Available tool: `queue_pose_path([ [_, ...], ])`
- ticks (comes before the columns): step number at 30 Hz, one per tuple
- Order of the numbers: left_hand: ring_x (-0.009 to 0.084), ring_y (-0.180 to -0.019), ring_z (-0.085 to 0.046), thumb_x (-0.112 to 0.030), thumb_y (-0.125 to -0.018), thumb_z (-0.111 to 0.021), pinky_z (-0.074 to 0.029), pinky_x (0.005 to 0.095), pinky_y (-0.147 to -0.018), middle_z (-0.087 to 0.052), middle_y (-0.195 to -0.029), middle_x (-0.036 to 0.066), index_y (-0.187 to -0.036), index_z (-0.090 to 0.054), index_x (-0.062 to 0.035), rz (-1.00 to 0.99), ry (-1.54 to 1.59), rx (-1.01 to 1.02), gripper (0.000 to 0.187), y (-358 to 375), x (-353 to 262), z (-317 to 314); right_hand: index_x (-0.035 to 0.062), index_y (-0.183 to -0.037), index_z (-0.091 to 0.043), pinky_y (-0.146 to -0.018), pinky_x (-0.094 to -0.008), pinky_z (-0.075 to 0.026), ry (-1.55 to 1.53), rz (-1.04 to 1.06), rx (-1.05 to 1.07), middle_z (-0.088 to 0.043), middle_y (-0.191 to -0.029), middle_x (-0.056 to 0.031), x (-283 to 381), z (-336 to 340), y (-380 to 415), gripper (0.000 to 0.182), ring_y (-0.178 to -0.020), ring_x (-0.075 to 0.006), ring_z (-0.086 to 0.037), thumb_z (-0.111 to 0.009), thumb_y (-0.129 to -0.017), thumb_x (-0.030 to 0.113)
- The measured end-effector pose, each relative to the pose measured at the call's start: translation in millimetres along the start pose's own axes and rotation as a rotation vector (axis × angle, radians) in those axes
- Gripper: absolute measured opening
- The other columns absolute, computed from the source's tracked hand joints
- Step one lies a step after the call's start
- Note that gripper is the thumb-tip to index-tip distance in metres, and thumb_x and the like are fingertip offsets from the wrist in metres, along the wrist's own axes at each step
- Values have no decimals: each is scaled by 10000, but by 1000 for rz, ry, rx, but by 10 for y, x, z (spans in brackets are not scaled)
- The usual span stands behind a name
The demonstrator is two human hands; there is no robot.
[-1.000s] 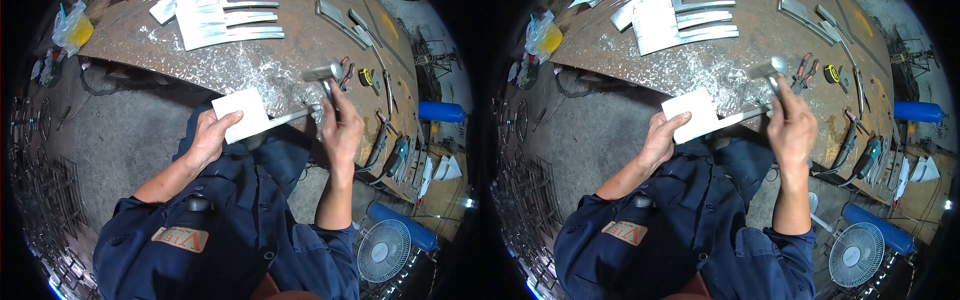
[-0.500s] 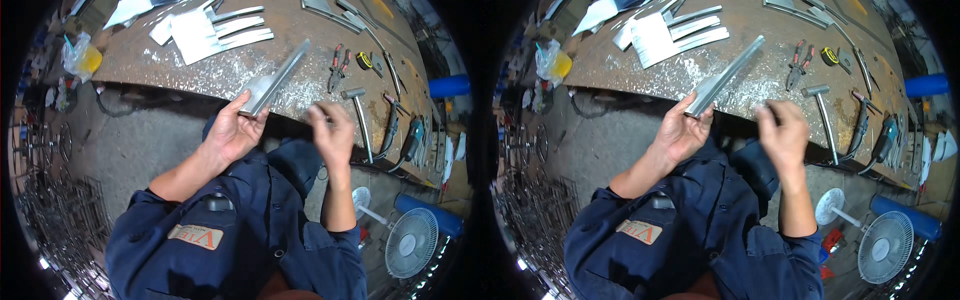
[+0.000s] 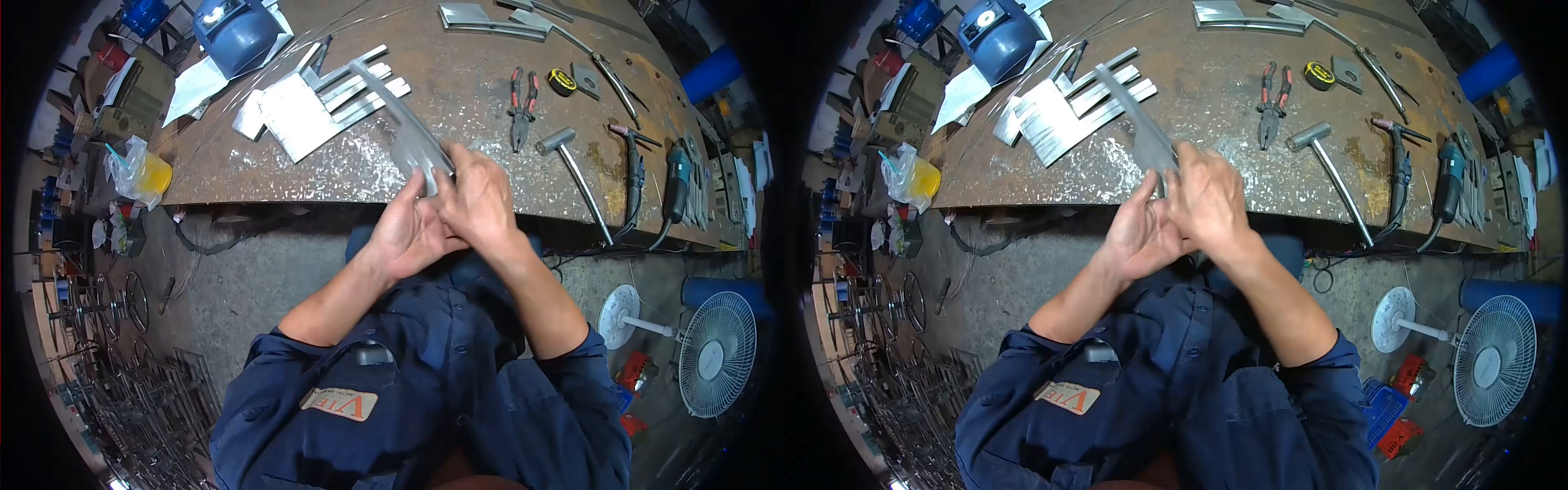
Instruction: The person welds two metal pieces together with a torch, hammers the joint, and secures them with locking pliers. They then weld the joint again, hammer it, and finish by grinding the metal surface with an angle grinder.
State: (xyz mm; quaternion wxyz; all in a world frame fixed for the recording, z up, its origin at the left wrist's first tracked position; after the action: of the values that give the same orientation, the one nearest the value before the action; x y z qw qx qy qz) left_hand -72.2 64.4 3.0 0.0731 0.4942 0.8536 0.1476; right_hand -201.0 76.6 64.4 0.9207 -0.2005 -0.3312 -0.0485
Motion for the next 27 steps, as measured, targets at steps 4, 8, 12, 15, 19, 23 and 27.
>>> queue_pose_path([
  [4,159,-711,-699,-209,-1056,-691,-562,256,-673,-734,-816,117,-908,-722,30,-390,-1306,-45,283,415,-276,-352,11,-1140,-711,-819,-486,-549,-14,292,95,-725,-910,-201,-121,268,-142,291,-874,-419,-671,-695,-851,-16],
  [8,393,-1061,-683,-188,-814,-882,-542,446,-931,-732,-1120,177,-1175,-706,-14,-1613,-2472,43,438,367,-505,-1035,46,-1132,-731,-854,-474,-539,-56,378,151,-722,-910,-176,-298,320,-318,306,-938,-398,-661,-722,-830,-6],
  [12,372,-921,-720,-263,-857,-853,-567,444,-794,-745,-1055,156,-1116,-740,-22,-1148,-2642,114,371,73,-613,-1002,58,-1112,-742,-866,-467,-540,-127,392,154,-723,-918,-162,-400,319,-330,291,-992,-394,-666,-748,-824,21],
  [15,366,-816,-721,-267,-895,-824,-565,438,-710,-743,-983,148,-1060,-760,-22,-892,-2750,96,302,-33,-600,-1094,59,-1113,-745,-876,-468,-541,-140,326,106,-732,-937,-168,-481,269,-320,285,-1004,-389,-676,-761,-829,42],
  [19,364,-810,-734,-246,-928,-802,-559,429,-693,-746,-911,170,-1050,-767,8,-928,-2700,128,285,-203,-730,-1079,38,-1185,-741,-864,-437,-583,-339,142,4,-769,-1004,-180,-611,181,-308,329,-948,-373,-738,-798,-865,85],
  [23,350,-826,-752,-233,-933,-805,-577,394,-723,-766,-943,196,-1069,-764,33,-976,-2663,150,301,-252,-725,-1051,-48,-1237,-712,-876,-371,-628,-812,-201,-159,-782,-1151,-173,-722,-114,-70,339,-1017,-274,-772,-778,-922,59],
  [27,342,-791,-750,-222,-933,-807,-571,389,-702,-762,-911,197,-1056,-764,28,-929,-2663,93,282,-274,-720,-1047,-57,-1316,-686,-1022,-406,-551,-563,-87,-304,-695,-1345,-218,-629,-141,144,428,-1173,-358,-700,-760,-915,72],
])
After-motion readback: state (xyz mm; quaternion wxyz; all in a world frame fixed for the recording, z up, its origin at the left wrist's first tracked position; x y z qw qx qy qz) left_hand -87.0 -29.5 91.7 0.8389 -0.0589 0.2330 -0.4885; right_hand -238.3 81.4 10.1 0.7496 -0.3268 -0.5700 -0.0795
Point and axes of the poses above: each hand's wrist, its own y-axis away from the middle knuckle, its own z-axis out of the back of the hand, x = y × z, the point moved 3 cm from there along -y, towards the middle knuckle
